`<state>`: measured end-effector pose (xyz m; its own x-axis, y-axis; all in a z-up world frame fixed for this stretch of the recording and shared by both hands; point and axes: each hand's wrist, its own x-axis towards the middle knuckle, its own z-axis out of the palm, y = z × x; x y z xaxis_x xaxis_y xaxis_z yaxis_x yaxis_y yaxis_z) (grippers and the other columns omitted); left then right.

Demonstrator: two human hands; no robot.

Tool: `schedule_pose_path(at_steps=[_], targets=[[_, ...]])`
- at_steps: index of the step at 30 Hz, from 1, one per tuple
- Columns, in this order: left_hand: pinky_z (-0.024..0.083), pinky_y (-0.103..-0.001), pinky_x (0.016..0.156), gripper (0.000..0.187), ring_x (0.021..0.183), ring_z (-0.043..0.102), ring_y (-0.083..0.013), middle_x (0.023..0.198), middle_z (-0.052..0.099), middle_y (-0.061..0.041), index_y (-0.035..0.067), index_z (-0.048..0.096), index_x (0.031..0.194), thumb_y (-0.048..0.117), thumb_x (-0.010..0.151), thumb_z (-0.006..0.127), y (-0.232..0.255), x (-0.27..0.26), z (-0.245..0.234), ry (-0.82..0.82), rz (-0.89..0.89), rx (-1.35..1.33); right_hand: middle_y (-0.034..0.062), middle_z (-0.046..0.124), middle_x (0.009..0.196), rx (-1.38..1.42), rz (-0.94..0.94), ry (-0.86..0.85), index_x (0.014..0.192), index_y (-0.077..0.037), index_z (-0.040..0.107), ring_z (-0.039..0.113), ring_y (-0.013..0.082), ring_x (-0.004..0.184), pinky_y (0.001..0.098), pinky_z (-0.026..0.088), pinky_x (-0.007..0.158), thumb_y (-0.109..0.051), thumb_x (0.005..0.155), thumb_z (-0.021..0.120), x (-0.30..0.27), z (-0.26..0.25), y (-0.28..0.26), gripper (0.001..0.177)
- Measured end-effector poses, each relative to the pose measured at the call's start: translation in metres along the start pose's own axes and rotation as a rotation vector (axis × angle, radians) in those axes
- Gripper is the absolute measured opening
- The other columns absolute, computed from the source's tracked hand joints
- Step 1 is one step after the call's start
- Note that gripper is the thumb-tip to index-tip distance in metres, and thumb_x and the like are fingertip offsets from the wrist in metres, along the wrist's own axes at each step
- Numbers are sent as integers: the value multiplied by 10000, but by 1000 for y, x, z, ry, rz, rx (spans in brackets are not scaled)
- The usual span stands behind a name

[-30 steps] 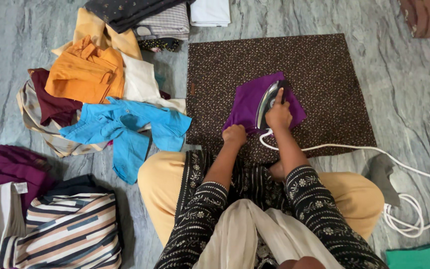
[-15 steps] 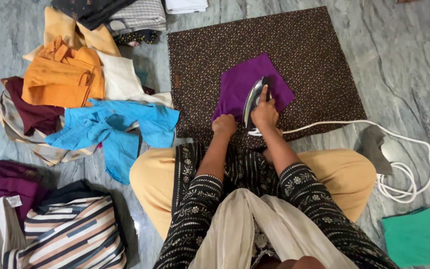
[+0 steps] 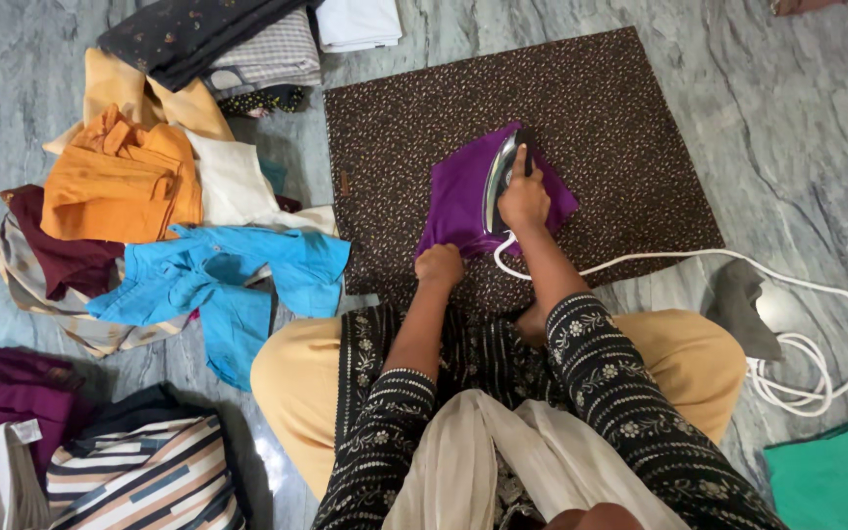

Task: The person sits on the floor and uses an electric iron to press a purple cloth laid on a patterned mat. They repeatedly move the iron over the cloth, occasionally lifting and repositioning it to cover different areas.

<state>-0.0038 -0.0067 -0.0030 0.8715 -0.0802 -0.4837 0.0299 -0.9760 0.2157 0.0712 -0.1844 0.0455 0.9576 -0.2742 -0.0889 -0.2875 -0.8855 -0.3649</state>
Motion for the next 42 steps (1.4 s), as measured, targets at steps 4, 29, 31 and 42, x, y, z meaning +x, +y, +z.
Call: schedule_pose_path(at_steps=[4, 29, 31, 42], targets=[[580, -459, 946, 391, 1152, 697, -362, 1243, 708, -175, 106, 717, 1221, 387, 977, 597, -3, 1, 5, 14, 5, 11, 260, 367, 1564, 20, -40, 67, 1650, -199, 103, 603, 446, 1217, 525, 518, 981, -141, 889, 619, 5, -1, 3, 922], [527, -500, 1025, 596, 1226, 647, -402, 1296, 682, -209, 82, 697, 1251, 584, 935, 634, -6, -22, -2, 23, -2, 11, 325, 562, 1252, 79, 272, 0, 1650, -220, 120, 686, 444, 1031, 512, 570, 892, -223, 872, 663, -71, -27, 45, 949], [528, -500, 1020, 601, 1225, 646, -401, 1298, 675, -213, 77, 692, 1249, 586, 934, 635, -5, -22, 0, 19, 1, 21, 322, 572, 1247, 72, 286, 29, 1658, -245, 131, 691, 449, 1014, 529, 572, 871, -208, 906, 624, -72, -23, 48, 900], [555, -487, 973, 557, 1163, 680, -394, 1236, 705, -203, 86, 717, 1195, 571, 930, 643, 0, -20, -4, 36, 18, 49, 259, 605, 1318, 113, -129, 187, 1605, -278, 280, 697, 460, 937, 531, 572, 828, -137, 826, 619, -63, -9, 63, 862]])
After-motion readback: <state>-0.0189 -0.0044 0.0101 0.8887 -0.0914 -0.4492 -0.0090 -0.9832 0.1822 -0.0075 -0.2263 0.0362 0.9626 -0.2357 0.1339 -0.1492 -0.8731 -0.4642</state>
